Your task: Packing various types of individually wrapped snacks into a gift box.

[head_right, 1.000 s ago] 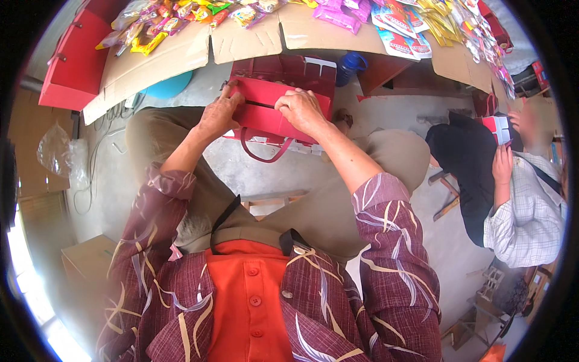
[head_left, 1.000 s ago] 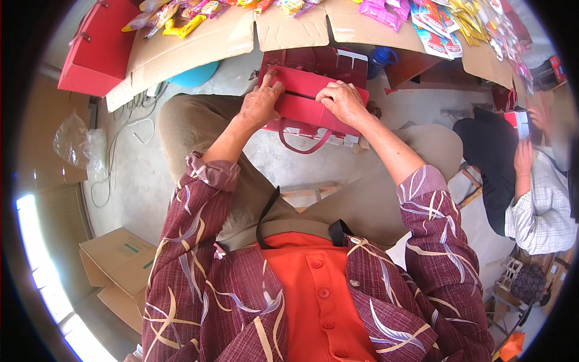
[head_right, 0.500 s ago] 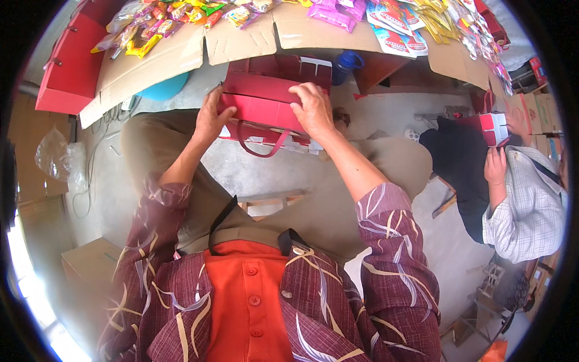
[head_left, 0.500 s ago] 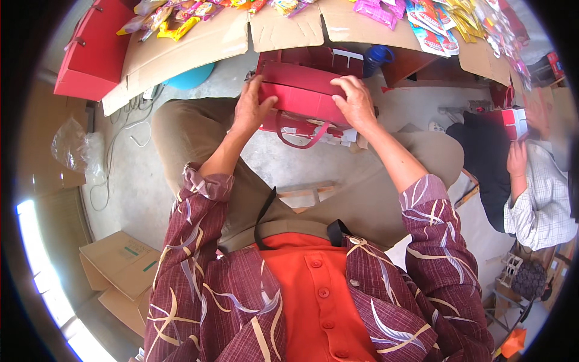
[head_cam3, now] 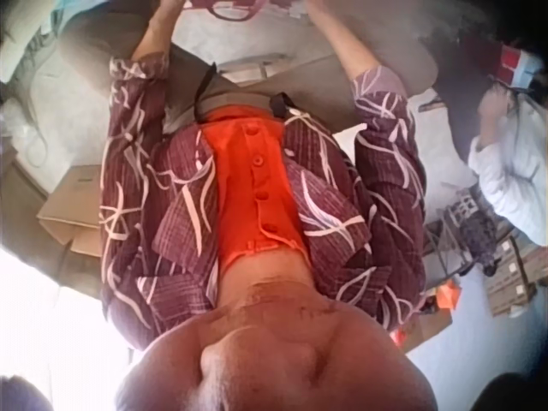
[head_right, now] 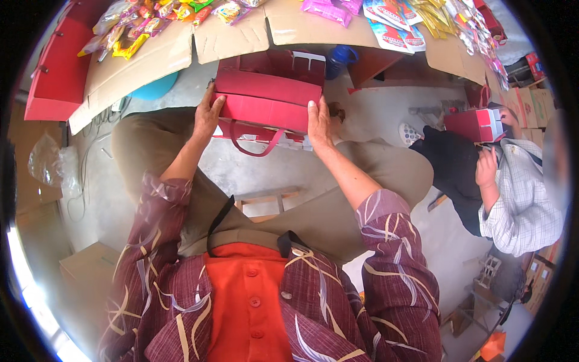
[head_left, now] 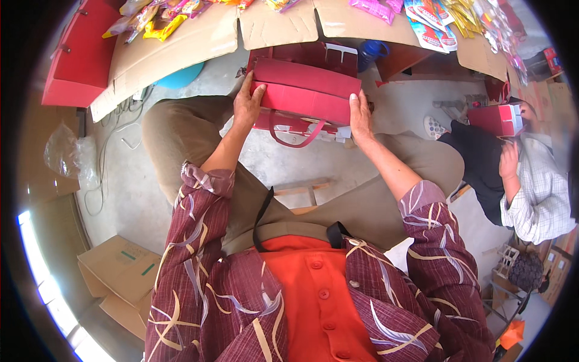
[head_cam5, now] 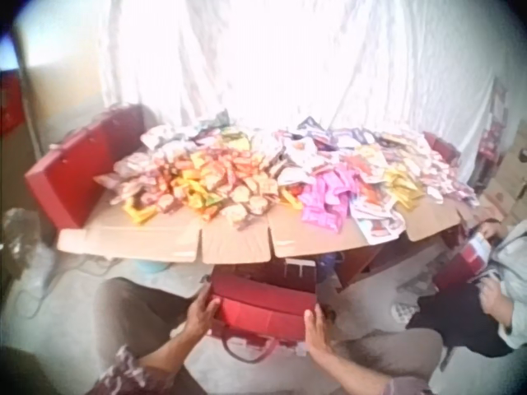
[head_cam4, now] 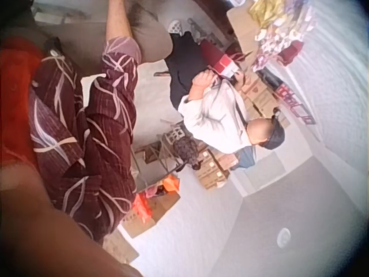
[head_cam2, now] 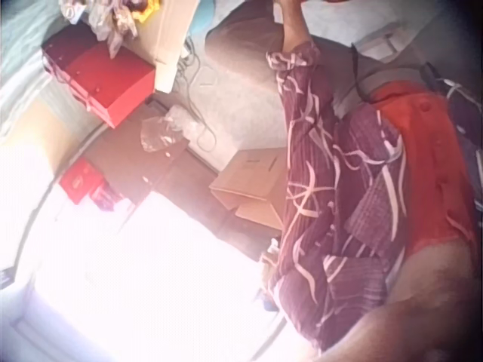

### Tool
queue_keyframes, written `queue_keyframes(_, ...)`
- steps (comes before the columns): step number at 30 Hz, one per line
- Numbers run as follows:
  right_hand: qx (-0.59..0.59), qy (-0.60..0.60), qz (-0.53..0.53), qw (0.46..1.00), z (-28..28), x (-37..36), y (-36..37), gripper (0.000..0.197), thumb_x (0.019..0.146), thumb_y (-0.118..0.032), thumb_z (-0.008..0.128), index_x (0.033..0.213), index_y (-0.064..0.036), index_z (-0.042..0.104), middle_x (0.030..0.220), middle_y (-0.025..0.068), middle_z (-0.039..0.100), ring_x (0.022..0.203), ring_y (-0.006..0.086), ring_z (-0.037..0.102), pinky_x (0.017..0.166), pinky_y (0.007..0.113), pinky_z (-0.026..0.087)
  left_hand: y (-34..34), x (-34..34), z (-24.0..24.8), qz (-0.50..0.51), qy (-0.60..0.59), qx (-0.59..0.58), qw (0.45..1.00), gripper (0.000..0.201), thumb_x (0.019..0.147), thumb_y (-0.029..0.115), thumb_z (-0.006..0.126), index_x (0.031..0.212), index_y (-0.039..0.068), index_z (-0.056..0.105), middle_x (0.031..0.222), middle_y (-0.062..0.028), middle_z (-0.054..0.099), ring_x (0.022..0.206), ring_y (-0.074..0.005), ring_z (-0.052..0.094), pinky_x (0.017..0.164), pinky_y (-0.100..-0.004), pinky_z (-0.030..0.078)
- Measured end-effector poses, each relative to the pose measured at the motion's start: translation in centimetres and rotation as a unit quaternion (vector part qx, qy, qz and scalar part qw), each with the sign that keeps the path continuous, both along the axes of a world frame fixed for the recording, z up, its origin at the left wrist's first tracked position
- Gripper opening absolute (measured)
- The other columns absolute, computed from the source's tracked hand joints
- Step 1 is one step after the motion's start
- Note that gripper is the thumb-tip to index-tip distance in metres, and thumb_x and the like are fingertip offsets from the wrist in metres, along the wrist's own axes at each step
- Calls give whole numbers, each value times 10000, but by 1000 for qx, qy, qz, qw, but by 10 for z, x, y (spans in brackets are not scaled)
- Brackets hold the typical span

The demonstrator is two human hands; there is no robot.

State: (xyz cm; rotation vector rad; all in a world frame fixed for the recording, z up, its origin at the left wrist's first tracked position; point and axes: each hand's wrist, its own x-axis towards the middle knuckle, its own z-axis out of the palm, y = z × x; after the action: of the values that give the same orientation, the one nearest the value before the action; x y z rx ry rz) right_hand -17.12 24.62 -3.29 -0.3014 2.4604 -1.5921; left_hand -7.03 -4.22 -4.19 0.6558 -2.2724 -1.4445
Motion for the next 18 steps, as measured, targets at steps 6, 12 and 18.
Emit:
queue_keyframes(6,17,4,-38,999,-1,1,-12,624,1048,-420,388,1489,18,329,1477,254,379,1378,369,385,1151,422,303,4,6,-6,16,24,10,1000,546,957,313,664,1410,64,489,1274,-208,640,1176,-311,621,986,-380,475)
queue_keyframes(12,31,-7,-65,997,4,-2,-11,624,1046,-427,397,1469,30,362,1471,252,397,1379,359,390,1148,410,306,11,7,0,22,6,-4,1000,536,958,336,660,1364,22,507,1254,-219,639,1132,-318,632,978,-386,476)
queue_keyframes(18,-63,-71,-121,988,-18,-31,19,722,1029,-559,377,1476,9,382,1488,189,440,1382,296,410,1149,388,306,-13,-6,1,87,36,55,994,728,1008,553,465,1362,-82,505,1296,-278,597,1226,-378,565,1052,-386,412)
